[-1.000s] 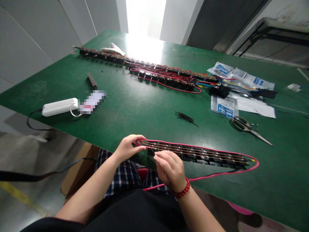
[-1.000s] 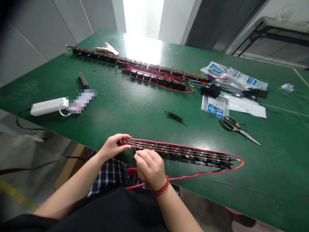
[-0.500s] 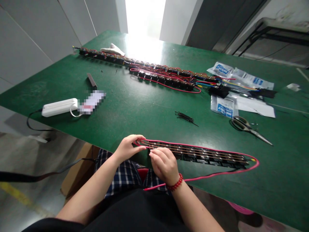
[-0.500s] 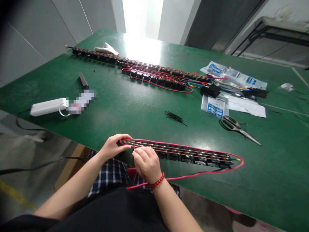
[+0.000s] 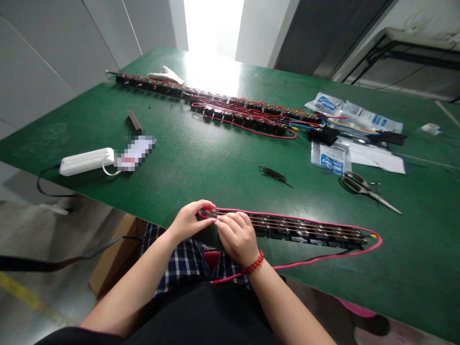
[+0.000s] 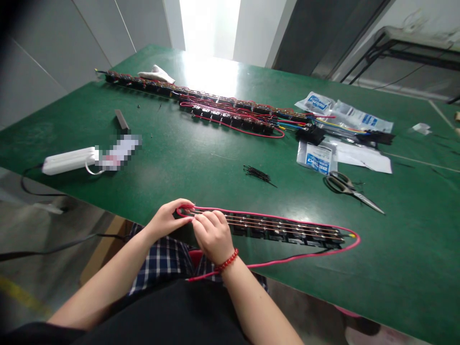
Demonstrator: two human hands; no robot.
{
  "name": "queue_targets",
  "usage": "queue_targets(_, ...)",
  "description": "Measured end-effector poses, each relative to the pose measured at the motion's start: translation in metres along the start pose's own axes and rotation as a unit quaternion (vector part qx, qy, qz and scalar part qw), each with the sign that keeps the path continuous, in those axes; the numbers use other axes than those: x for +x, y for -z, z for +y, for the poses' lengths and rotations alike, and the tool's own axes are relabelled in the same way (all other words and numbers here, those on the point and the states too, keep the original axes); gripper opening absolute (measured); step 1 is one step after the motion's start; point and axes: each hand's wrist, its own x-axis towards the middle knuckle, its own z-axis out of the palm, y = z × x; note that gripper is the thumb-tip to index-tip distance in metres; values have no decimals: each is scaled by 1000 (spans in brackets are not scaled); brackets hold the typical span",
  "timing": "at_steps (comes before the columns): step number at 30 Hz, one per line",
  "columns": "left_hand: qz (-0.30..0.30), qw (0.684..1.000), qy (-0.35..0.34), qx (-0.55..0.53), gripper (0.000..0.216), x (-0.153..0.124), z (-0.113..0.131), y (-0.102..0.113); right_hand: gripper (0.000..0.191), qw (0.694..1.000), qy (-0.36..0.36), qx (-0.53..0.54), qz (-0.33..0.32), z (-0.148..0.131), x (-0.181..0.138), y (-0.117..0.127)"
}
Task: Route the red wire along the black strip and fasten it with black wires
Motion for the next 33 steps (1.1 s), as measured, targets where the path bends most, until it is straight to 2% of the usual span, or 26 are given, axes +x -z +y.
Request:
queue_targets(6,-39,999,8,-15,30,8,8,7,13,999,12,1,-33,8,4,0)
queue_targets(11,-76,991,103,-49,23,23,9,11,16,997,37,-9,-61,19,7,-3)
queue_targets(16,-35,963,190,-189,29,47,5,1,16,997,47,-23,-56,29,15,-8)
queue_targets(20,36,945,222,-236,35,63,3,-11,15,998,31,-24,-50,36,19,-12)
queue_targets(23,76,935,231,-259,26,67,2,-19,14,999,14,-18,-42,38,19,-14)
queue_targets(29,70,931,212,-289,24,59,-2,-21,13,999,-3,0,-37,38,17,-16)
queue_targets(33,66,940,200,-269,26,55,-4,-20,13,999,-13,7,-39,38,17,-16)
